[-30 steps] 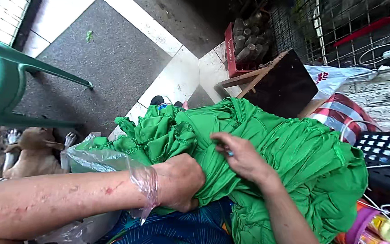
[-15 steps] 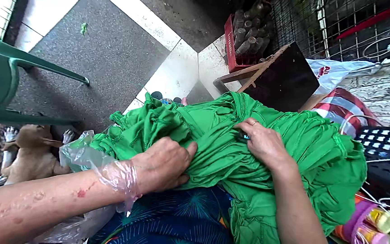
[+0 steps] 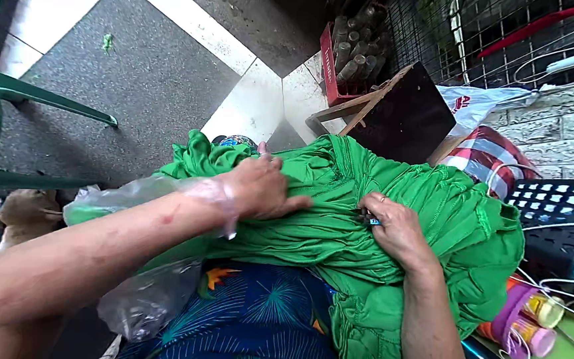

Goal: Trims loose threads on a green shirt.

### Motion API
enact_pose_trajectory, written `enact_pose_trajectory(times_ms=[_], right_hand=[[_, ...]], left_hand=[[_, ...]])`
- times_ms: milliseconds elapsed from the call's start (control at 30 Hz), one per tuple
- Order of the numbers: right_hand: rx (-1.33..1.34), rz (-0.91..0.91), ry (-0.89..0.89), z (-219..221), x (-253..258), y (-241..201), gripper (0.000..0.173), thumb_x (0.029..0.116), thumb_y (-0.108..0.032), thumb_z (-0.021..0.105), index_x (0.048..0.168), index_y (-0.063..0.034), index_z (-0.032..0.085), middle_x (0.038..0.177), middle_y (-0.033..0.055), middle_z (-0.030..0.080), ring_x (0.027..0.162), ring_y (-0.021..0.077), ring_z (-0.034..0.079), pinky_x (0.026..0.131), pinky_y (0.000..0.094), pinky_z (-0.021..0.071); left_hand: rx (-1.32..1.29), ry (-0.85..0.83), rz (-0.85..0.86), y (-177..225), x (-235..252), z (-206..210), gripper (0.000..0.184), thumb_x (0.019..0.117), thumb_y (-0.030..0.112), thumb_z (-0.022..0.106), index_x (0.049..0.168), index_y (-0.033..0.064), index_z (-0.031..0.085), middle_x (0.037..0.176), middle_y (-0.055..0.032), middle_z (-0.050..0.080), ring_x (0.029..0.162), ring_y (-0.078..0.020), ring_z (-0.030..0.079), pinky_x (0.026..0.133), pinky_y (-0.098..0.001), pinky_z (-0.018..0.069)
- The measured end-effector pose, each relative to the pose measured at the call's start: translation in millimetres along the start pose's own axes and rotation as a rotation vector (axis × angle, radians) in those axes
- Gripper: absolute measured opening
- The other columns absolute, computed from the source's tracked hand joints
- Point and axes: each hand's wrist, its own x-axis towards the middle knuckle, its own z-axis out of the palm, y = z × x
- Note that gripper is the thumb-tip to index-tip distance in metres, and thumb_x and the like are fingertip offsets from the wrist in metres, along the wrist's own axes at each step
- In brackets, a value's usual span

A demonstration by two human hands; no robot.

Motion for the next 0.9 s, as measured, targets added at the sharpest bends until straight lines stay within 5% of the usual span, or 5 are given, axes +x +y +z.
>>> enact_pose_trajectory(times_ms=[100, 233, 533, 767, 900], right_hand=[[0.028, 0.008, -0.008, -1.6, 0.4, 0.3, 0.017, 0.0862, 0.008, 0.058, 0.091, 0.0005, 0.072, 0.094, 0.0175, 0.072, 0.081, 0.0357, 0.071, 0.066, 0.0571, 0.0533], [0.043, 0.021, -0.006, -4.1, -1.2, 2.6, 0.016, 0.0863, 0.007, 0.059, 0.092, 0.0001, 0.072, 0.095, 0.0167, 0.072, 0.083, 0.0346, 0.072, 0.067, 0.0566, 0.0542], [0.377, 0.322, -0.081, -25.3, 64.3, -5.7, 0.021, 0.0991, 0.003, 0.053, 0.120, 0.0037, 0.058, 0.105, 0.0151, 0.071, 0.097, 0.0213, 0.069, 0.087, 0.0409, 0.0552], [0.181, 0.552, -0.113, 0.5, 56.2, -15.5, 0.024, 0.0969, 0.003, 0.060, 0.121, 0.0029, 0.055, 0.095, 0.0214, 0.072, 0.087, 0.0417, 0.070, 0.073, 0.0607, 0.0541], [0.209, 0.591, -0.080, -1.1, 61.5, -12.2, 0.024, 0.0980, 0.003, 0.057, 0.122, 0.0046, 0.054, 0.100, 0.0217, 0.072, 0.094, 0.0387, 0.070, 0.080, 0.0566, 0.0542]], left_hand=[[-0.126, 0.035, 0.162, 24.3, 56.5, -2.3, 0.067, 0.1088, 0.051, 0.036, 0.142, -0.0042, 0.055, 0.140, -0.0303, 0.053, 0.135, -0.0452, 0.049, 0.110, -0.0617, 0.0380], [-0.417, 0.188, 0.331, 47.3, 80.8, 43.6, 0.042, 0.1074, 0.027, 0.051, 0.134, -0.0037, 0.062, 0.121, -0.0281, 0.064, 0.115, -0.0422, 0.063, 0.099, -0.0581, 0.0474], [-0.318, 0.212, 0.319, 73.8, 52.2, 59.5, 0.049, 0.1096, 0.026, 0.030, 0.153, 0.0139, 0.050, 0.146, -0.0272, 0.049, 0.132, -0.0445, 0.047, 0.097, -0.0593, 0.0424], [-0.597, 0.358, 0.126, 48.1, 59.6, 42.9, 0.033, 0.1098, 0.011, 0.039, 0.137, -0.0025, 0.052, 0.093, -0.0236, 0.068, 0.086, -0.0395, 0.069, 0.080, -0.0558, 0.0542], [-0.576, 0.177, 0.018, 47.7, 104.5, 25.8, 0.044, 0.1077, 0.022, 0.052, 0.145, -0.0016, 0.048, 0.124, -0.0302, 0.063, 0.120, -0.0459, 0.061, 0.103, -0.0604, 0.0457]])
